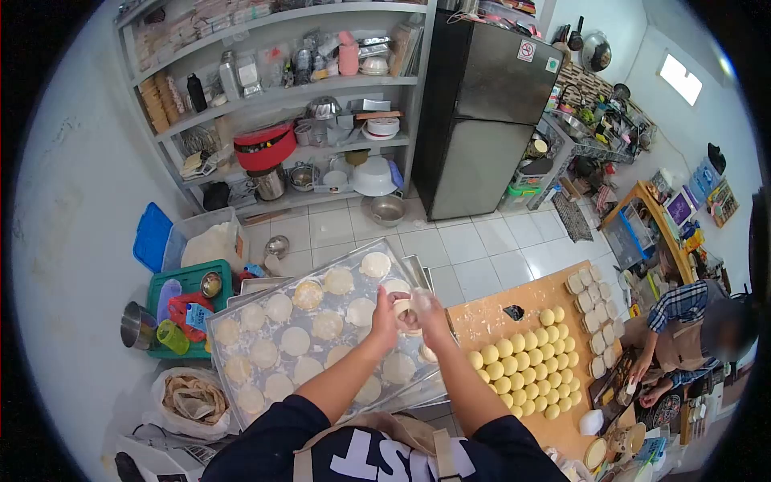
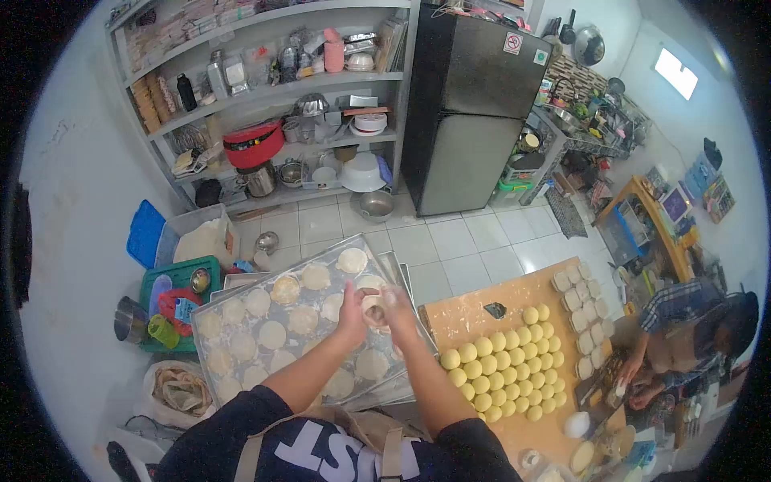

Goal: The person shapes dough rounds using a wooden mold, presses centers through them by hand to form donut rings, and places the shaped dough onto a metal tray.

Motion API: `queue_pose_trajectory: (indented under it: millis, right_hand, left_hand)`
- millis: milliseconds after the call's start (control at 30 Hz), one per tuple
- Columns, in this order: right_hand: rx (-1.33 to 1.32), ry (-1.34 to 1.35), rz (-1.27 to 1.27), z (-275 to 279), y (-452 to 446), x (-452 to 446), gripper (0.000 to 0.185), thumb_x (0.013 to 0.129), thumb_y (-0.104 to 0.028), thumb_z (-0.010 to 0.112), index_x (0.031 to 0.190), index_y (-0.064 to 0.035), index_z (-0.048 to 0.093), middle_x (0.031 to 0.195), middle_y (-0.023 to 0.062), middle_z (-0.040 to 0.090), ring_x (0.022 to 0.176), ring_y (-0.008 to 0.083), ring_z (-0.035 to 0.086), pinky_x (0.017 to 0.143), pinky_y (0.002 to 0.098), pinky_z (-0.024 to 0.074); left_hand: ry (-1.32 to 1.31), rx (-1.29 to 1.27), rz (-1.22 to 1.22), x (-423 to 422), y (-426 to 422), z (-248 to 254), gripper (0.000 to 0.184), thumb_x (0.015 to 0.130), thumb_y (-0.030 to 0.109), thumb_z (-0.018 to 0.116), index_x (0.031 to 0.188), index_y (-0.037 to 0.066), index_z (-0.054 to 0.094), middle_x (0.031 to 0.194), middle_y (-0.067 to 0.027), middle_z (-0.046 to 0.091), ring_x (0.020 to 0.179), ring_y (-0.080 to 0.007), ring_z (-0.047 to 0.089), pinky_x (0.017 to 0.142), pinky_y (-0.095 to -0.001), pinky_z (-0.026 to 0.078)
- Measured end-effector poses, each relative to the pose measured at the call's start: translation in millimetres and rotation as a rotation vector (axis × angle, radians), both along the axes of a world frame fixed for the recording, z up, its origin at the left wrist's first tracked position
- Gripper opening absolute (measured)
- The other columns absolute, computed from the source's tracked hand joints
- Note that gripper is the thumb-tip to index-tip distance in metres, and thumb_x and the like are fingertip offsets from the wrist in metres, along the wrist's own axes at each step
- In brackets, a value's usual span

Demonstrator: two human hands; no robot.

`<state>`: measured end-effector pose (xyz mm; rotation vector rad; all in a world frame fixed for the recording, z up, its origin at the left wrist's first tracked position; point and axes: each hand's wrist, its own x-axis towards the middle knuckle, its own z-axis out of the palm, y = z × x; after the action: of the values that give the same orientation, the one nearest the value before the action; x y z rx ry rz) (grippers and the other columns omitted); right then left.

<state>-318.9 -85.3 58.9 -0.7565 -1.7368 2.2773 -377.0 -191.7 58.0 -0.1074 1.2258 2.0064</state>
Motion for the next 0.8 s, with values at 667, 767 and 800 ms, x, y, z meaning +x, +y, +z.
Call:
queue_pose_trajectory:
  millis: [667,767,800]
  right_hand:
    - [-0.139,0.02,0.133,8.4,10.0,-4.7,0.04,0.095,-0.033,0.053,0.122,-0.0035,0.05,0.102,0.0094,0.059,0.083,0.0158,0.06,0.068,0.0274,0.0504]
    - [-0.151,-0.012,0.064,-12.6,14.2,-12.4,0.032,0.096,-0.031,0.052,0.115,-0.0046,0.053,0.101,0.0095,0.059,0.081,0.0165,0.061,0.066,0.0283,0.0515]
    - [-0.166,0.021,-0.06,-25.7,13.7,-16.6,0.03,0.097,-0.03,0.051,0.112,-0.0049,0.054,0.1,0.0094,0.059,0.08,0.0164,0.061,0.065,0.0288,0.0519]
  left_hand:
    - [0.126,-0.103,0.027,-13.9,12.2,-7.7,0.058,0.098,0.054,0.029,0.094,0.006,0.061,0.08,-0.0038,0.061,0.069,-0.0116,0.055,0.06,-0.0273,0.045]
    - [0.137,-0.168,-0.133,-14.6,5.6,-4.1,0.058,0.098,0.053,0.03,0.092,0.005,0.064,0.074,-0.002,0.058,0.062,-0.0095,0.049,0.057,-0.0237,0.04]
    - [0.112,-0.144,-0.124,-16.8,5.5,-13.6,0.056,0.099,0.052,0.031,0.1,0.004,0.06,0.083,-0.0051,0.06,0.071,-0.0126,0.055,0.064,-0.0266,0.045]
